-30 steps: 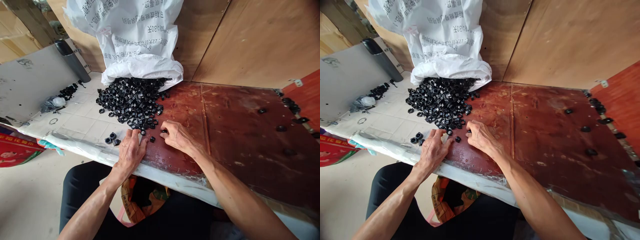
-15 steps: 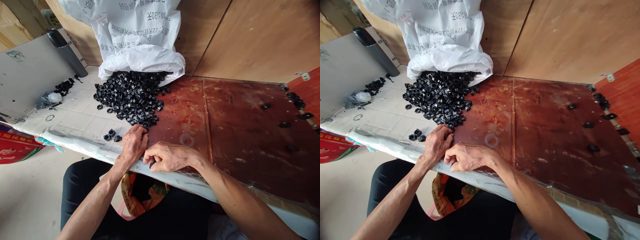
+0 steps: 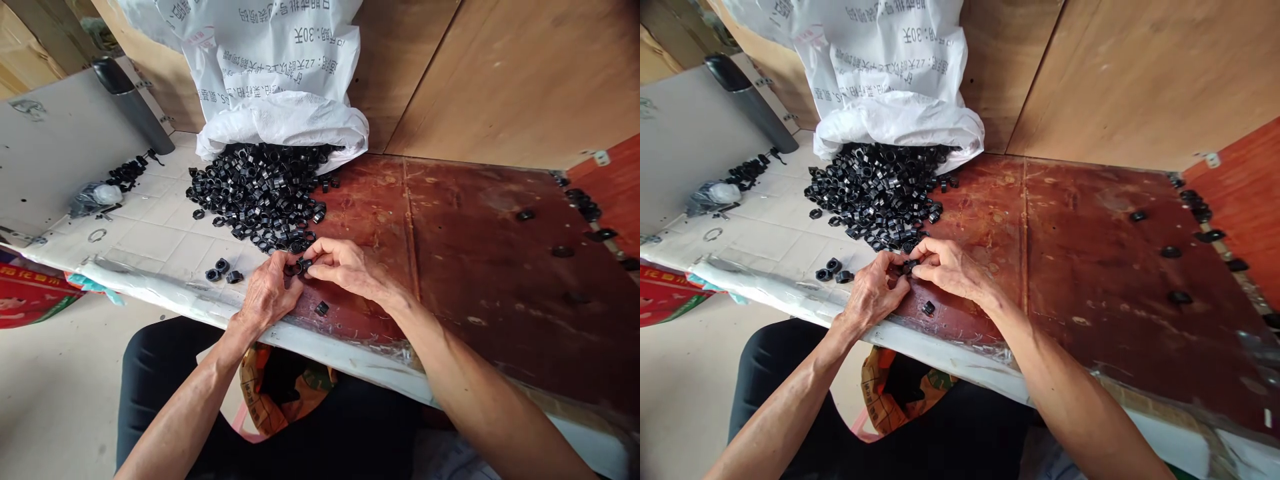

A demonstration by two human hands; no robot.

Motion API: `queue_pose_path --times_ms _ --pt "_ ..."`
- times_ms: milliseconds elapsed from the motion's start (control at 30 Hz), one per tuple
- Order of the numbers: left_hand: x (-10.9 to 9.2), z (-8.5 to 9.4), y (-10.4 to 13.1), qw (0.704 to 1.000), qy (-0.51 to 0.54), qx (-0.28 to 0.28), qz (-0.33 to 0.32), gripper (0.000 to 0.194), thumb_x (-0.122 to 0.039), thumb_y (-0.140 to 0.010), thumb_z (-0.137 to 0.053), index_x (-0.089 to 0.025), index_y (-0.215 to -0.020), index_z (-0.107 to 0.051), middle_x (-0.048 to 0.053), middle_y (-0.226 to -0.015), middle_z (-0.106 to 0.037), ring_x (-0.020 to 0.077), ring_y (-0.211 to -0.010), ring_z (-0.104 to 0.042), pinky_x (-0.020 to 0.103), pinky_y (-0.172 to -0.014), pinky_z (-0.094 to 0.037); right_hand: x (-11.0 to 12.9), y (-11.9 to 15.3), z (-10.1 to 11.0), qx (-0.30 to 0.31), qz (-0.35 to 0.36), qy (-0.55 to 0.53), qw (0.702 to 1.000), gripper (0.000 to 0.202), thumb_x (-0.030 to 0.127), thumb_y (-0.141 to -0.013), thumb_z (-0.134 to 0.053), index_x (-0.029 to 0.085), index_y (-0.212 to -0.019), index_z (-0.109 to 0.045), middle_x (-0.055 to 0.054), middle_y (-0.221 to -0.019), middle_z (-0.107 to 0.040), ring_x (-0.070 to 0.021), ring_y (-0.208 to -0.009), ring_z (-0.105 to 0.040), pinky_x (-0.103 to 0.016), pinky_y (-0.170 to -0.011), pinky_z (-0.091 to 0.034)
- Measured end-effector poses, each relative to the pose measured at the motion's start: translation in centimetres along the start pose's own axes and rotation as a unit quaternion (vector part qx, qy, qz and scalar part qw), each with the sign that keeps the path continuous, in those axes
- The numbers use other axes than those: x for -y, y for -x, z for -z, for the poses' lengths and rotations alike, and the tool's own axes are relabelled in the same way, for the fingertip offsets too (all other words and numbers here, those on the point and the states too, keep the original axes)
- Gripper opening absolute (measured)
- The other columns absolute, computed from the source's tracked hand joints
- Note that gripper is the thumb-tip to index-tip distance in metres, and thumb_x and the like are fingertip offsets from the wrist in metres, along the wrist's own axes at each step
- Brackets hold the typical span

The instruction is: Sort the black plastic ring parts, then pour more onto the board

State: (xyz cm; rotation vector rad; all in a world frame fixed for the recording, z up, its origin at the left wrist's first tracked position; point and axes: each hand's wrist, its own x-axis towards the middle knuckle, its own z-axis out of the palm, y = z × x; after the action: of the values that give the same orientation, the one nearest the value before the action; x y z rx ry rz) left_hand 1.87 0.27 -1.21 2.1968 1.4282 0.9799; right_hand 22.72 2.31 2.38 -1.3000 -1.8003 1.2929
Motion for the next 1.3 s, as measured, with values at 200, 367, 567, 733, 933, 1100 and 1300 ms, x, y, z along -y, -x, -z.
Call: queue_pose_path --times_ms 200,367,567,733,933,1100,1300 --pt "-0.5 0.4 0.0 0.991 0.126 -0.021 0.028 0.034 -0.015 -0.084 -0.068 -0.023 -0.115 -0.058 0.001 -0.102 -0.075 0.0163 -0.083 -0.075 0.027 -0.075 -0.061 0.0 0.1 -0.5 -0.038 0.052 -0.004 0.998 0.02 0.025 -0.088 -0.071 0.018 -0.106 -0.075 0.001 -0.082 -0.073 -0.014 -0.072 -0.066 -0.025 -0.068 -0.047" --pt "-0.3 0.3 0.0 0.971 0.231 -0.035 0.047 0.028 -0.019 -0.086 -0.071 -0.022 -0.112 -0.06 0.002 -0.104 -0.075 0.0146 -0.08 -0.076 0.026 -0.075 -0.064 -0.3 0.1 -0.9 -0.054 0.101 0.038 0.993 0.017 0.023 -0.092 -0.069 0.018 -0.106 -0.076 -0.003 -0.097 -0.077 -0.0145 -0.078 -0.068 -0.026 -0.073 -0.05" --pt "0.4 0.7 -0.1 0.979 0.2 -0.027 -0.02 0.023 -0.019 -0.093 -0.07 -0.021 -0.115 -0.071 0.006 -0.115 -0.073 0.0169 -0.095 -0.075 0.03 -0.086 -0.063 0.2 0.3 -1.5 -0.094 0.103 0.02 0.99 0.018 0.026 -0.091 -0.071 0.019 -0.108 -0.072 -0.003 -0.095 -0.078 -0.0161 -0.081 -0.071 -0.026 -0.075 -0.052" --pt "0.2 1.1 -0.1 0.972 0.231 -0.027 -0.041 0.019 -0.019 -0.096 -0.072 -0.022 -0.115 -0.073 0.007 -0.116 -0.072 0.0192 -0.106 -0.073 0.032 -0.092 -0.062 1.2 0.8 -1.6 -0.103 0.133 0.084 0.982 0.017 0.035 -0.102 -0.06 0.02 -0.104 -0.067 0.0 -0.074 -0.071 -0.0144 -0.066 -0.065 -0.026 -0.071 -0.05" --pt "-0.1 1.0 0.0 0.954 0.299 -0.037 -0.012 0.016 -0.022 -0.097 -0.073 -0.021 -0.112 -0.071 0.009 -0.117 -0.068 0.0201 -0.103 -0.072 0.03 -0.084 -0.063 1.0 1.0 -1.3 -0.065 0.148 0.097 0.982 0.011 0.029 -0.101 -0.059 0.02 -0.105 -0.065 0.002 -0.072 -0.07 -0.0135 -0.065 -0.065 -0.024 -0.068 -0.047" --pt "0.0 1.2 0.0 0.959 0.282 -0.025 -0.025 0.016 -0.029 -0.099 -0.073 -0.022 -0.113 -0.073 0.01 -0.118 -0.069 0.0228 -0.107 -0.072 0.035 -0.09 -0.062 1.2 1.0 -1.5 -0.093 0.139 0.177 0.97 0.036 0.038 -0.107 -0.052 0.021 -0.078 -0.061 0.0 -0.068 -0.064 -0.0126 -0.059 -0.056 -0.026 -0.063 -0.04" --pt "0.3 0.9 0.1 0.956 0.292 -0.033 -0.009 0.017 -0.029 -0.099 -0.074 -0.023 -0.114 -0.072 0.01 -0.119 -0.068 0.0227 -0.108 -0.071 0.036 -0.092 -0.062 1.1 1.0 -1.8 -0.131 0.19 0.131 0.964 0.013 0.032 -0.102 -0.059 0.021 -0.101 -0.065 -0.003 -0.083 -0.068 -0.016 -0.073 -0.063 -0.026 -0.072 -0.047"
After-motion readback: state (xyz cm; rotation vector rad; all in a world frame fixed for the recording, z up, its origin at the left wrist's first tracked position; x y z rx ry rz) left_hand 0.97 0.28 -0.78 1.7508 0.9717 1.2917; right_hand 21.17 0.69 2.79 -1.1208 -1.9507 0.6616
